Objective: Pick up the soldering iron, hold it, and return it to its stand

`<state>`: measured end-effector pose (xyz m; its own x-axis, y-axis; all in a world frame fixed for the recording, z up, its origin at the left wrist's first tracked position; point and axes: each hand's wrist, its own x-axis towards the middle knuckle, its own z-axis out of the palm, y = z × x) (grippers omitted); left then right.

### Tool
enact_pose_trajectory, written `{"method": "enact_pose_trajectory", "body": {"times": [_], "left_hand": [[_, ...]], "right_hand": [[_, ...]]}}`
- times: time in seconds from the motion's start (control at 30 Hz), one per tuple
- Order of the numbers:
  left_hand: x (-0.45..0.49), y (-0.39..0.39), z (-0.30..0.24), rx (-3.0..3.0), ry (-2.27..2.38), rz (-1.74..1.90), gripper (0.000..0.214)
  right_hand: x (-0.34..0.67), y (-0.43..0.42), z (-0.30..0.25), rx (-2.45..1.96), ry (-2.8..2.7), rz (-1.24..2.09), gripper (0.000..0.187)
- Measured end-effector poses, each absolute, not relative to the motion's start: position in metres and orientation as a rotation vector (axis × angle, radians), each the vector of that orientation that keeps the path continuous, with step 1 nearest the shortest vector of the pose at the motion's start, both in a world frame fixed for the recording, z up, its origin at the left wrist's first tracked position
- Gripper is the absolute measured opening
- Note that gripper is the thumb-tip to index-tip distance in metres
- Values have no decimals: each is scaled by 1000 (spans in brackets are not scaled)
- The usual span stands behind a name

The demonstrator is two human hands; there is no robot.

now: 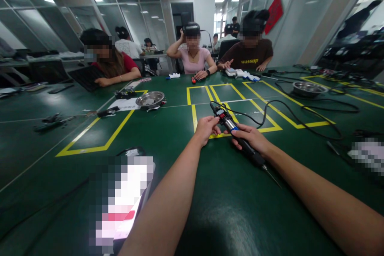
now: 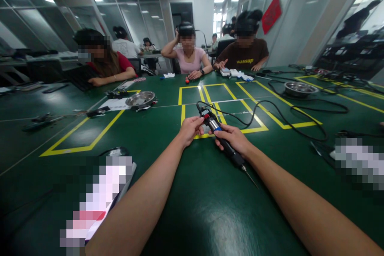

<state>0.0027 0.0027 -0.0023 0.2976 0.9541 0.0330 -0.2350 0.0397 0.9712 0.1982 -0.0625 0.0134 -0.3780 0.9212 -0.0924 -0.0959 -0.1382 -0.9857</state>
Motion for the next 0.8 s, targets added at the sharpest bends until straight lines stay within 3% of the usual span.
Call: {"method": "enact_pose_trajectory", "body": {"times": [0.33, 0.8], "left_hand": [[9, 3, -4, 1152, 804, 1071, 24], [17, 2, -4, 1217, 899, 1127, 38]], "right_hand": [[198, -61, 9, -1000, -1347, 1571, 45], [199, -54, 12, -973, -1263, 1568, 44]]}}
